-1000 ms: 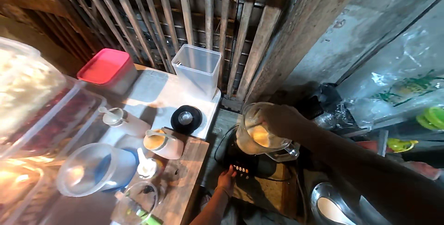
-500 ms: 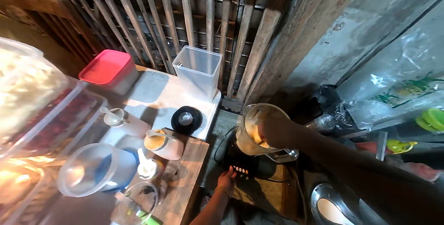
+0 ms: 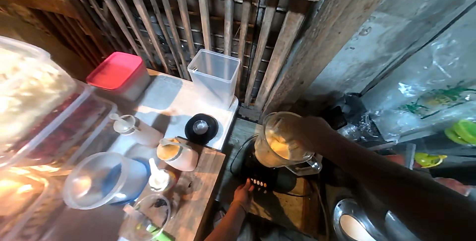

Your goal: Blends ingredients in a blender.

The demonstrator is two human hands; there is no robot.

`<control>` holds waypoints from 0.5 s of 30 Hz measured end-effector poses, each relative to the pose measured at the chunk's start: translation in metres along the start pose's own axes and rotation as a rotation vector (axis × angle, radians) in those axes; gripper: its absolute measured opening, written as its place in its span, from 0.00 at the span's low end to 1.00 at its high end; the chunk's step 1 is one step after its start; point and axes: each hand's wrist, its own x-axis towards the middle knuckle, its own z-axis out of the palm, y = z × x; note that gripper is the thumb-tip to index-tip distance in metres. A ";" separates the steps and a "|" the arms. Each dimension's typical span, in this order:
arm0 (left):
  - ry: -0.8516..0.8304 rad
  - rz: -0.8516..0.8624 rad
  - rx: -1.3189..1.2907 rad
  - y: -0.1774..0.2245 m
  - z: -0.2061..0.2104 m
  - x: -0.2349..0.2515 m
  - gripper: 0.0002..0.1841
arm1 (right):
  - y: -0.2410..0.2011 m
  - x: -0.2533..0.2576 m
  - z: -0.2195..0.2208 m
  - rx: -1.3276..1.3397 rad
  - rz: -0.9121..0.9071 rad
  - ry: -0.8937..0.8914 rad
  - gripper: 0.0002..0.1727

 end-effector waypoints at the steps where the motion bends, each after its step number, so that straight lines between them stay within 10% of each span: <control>1: 0.001 -0.002 -0.001 0.000 0.000 0.000 0.24 | -0.002 -0.001 0.002 -0.016 -0.042 -0.063 0.11; 15: -0.020 0.009 0.000 -0.003 -0.004 0.005 0.22 | 0.002 0.001 -0.002 0.130 -0.078 0.069 0.12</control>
